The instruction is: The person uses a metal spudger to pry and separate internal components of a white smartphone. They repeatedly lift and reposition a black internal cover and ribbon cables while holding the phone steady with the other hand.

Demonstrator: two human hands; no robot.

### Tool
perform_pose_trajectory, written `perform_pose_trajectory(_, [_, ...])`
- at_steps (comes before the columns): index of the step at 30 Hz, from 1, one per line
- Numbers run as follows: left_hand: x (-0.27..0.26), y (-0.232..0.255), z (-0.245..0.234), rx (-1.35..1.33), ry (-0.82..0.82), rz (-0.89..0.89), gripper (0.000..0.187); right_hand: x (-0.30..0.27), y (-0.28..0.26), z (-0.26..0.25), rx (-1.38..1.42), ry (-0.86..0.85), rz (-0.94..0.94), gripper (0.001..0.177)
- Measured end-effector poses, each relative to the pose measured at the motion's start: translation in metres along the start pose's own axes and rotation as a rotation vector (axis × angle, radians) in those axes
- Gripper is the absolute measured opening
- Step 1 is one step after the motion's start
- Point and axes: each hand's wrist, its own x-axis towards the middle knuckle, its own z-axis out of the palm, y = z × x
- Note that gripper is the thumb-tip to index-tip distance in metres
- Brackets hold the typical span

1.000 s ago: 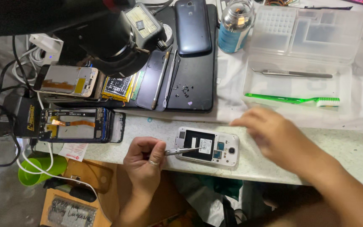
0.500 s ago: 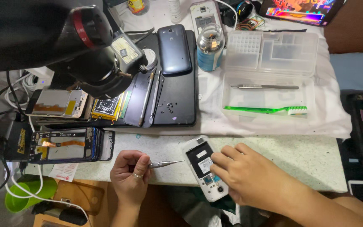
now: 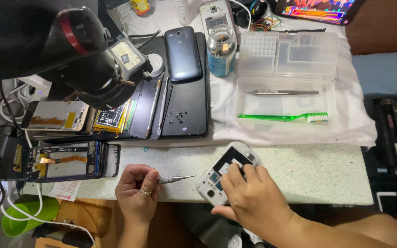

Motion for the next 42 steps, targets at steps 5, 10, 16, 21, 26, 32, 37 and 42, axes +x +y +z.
perform_pose_trajectory(5, [0.001, 0.0, 0.0, -0.011, -0.046, 0.056, 0.013, 0.008, 0.004, -0.001, -0.095, -0.057, 0.105, 0.065])
perform_pose_trajectory(10, [0.001, -0.002, -0.002, 0.0, -0.05, 0.04, 0.013, 0.01, 0.023, -0.004, 0.163, -0.024, 0.114, 0.056])
perform_pose_trajectory(16, [0.001, -0.003, -0.005, -0.017, -0.071, 0.033, 0.013, 0.011, 0.055, -0.016, 0.369, -0.014, -0.003, 0.062])
perform_pose_trajectory(21, [0.0, -0.004, -0.006, -0.011, -0.069, 0.031, 0.013, 0.011, 0.058, -0.007, 0.398, -0.022, 0.001, 0.062])
perform_pose_trajectory(26, [0.0, -0.003, -0.006, -0.007, -0.069, 0.004, 0.012, 0.016, 0.058, -0.007, 0.424, -0.03, 0.005, 0.069])
perform_pose_trajectory(32, [0.001, -0.003, -0.006, 0.004, -0.075, 0.003, 0.012, 0.021, 0.06, -0.005, 0.458, -0.064, 0.017, 0.077])
perform_pose_trajectory(37, [0.001, -0.005, -0.008, -0.032, -0.112, 0.001, 0.011, 0.026, 0.058, -0.008, 0.447, -0.073, 0.009, 0.082])
perform_pose_trajectory(42, [0.002, -0.009, -0.017, 0.016, -0.188, 0.015, 0.014, 0.03, 0.056, -0.008, 0.407, -0.109, 0.019, 0.08])
